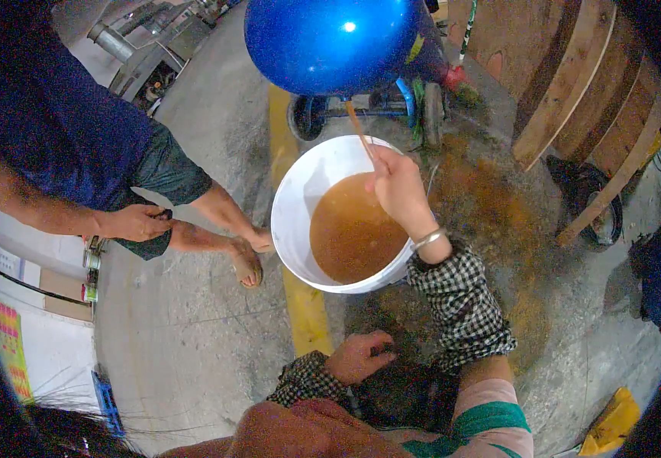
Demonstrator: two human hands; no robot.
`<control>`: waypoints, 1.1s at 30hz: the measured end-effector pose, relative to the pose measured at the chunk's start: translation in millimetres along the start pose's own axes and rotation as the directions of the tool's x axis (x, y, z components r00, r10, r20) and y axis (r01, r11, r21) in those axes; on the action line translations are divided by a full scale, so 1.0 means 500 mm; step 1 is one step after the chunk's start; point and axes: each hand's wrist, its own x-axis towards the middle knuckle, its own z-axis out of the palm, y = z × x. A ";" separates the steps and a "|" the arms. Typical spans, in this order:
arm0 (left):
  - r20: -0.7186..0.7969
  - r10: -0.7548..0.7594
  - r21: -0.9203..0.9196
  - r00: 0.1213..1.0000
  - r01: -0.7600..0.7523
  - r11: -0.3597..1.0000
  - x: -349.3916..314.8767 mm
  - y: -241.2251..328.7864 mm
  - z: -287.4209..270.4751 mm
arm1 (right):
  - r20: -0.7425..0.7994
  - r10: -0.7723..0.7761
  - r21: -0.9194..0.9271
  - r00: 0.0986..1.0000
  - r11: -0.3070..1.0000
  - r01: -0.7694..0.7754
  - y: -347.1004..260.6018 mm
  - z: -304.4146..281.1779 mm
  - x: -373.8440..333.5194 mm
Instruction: Testing or mixing a brown liquid in a bucket using a thin rod.
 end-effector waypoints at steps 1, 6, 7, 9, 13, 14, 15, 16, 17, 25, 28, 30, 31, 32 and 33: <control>0.000 0.002 0.000 1.000 -0.002 1.000 0.000 0.004 -0.002 | 0.000 -0.001 -0.002 1.000 1.000 0.001 0.006 0.002 0.006; 0.019 -0.020 -0.014 1.000 0.020 1.000 -0.003 0.005 -0.003 | -0.023 0.090 -0.018 0.996 0.996 -0.091 0.005 0.014 0.012; 0.019 -0.022 -0.014 1.000 0.023 1.000 -0.003 0.003 -0.003 | -0.021 0.092 -0.017 0.996 0.996 -0.092 0.005 0.013 0.010; 0.026 -0.015 0.001 1.000 0.015 1.000 -0.002 0.001 -0.005 | 0.002 0.119 -0.012 0.993 0.993 -0.119 0.005 0.007 0.004; -0.023 0.035 0.004 0.999 -0.035 0.999 -0.006 -0.010 0.007 | 0.026 0.080 0.038 0.996 0.996 -0.081 0.024 -0.001 -0.008; 0.011 0.002 0.008 1.000 -0.002 1.000 -0.007 -0.003 0.004 | 0.013 0.083 0.011 0.996 0.996 -0.083 0.023 -0.002 -0.006; 0.048 -0.030 0.014 0.998 0.029 0.999 -0.006 0.005 0.001 | -0.005 0.086 -0.018 0.996 0.996 -0.086 0.023 -0.004 -0.003; 0.050 -0.028 0.015 0.998 0.027 1.000 -0.005 0.010 -0.001 | -0.008 0.087 -0.018 0.996 0.996 -0.087 0.022 -0.005 0.002; 0.068 -0.041 0.015 0.997 0.040 0.999 -0.004 0.013 -0.003 | -0.024 0.076 -0.052 0.997 0.996 -0.077 0.020 -0.003 0.008; 0.025 -0.019 0.006 1.000 0.019 1.000 -0.007 0.002 -0.004 | -0.040 0.000 -0.111 0.999 0.994 -0.005 0.008 0.020 0.037; 0.005 0.040 0.036 0.999 -0.040 0.999 -0.007 -0.010 0.003 | -0.059 0.004 -0.131 0.998 0.991 -0.012 0.014 0.019 0.043; 0.011 0.038 0.002 0.999 -0.038 0.999 -0.006 -0.011 0.003 | -0.012 0.010 -0.153 1.000 0.988 -0.012 0.023 0.017 0.055; 0.011 0.038 0.004 0.999 -0.038 0.999 -0.004 -0.010 0.002 | -0.013 0.009 -0.151 1.000 0.989 -0.011 0.030 0.016 0.059; 0.042 0.030 0.014 0.999 -0.030 0.999 -0.002 -0.008 -0.001 | -0.009 -0.004 -0.133 1.000 0.991 0.003 0.037 0.015 0.063; 0.063 0.013 0.026 0.998 -0.015 1.000 -0.004 -0.007 -0.006 | 0.005 -0.020 -0.109 1.000 0.994 0.021 0.029 0.024 0.066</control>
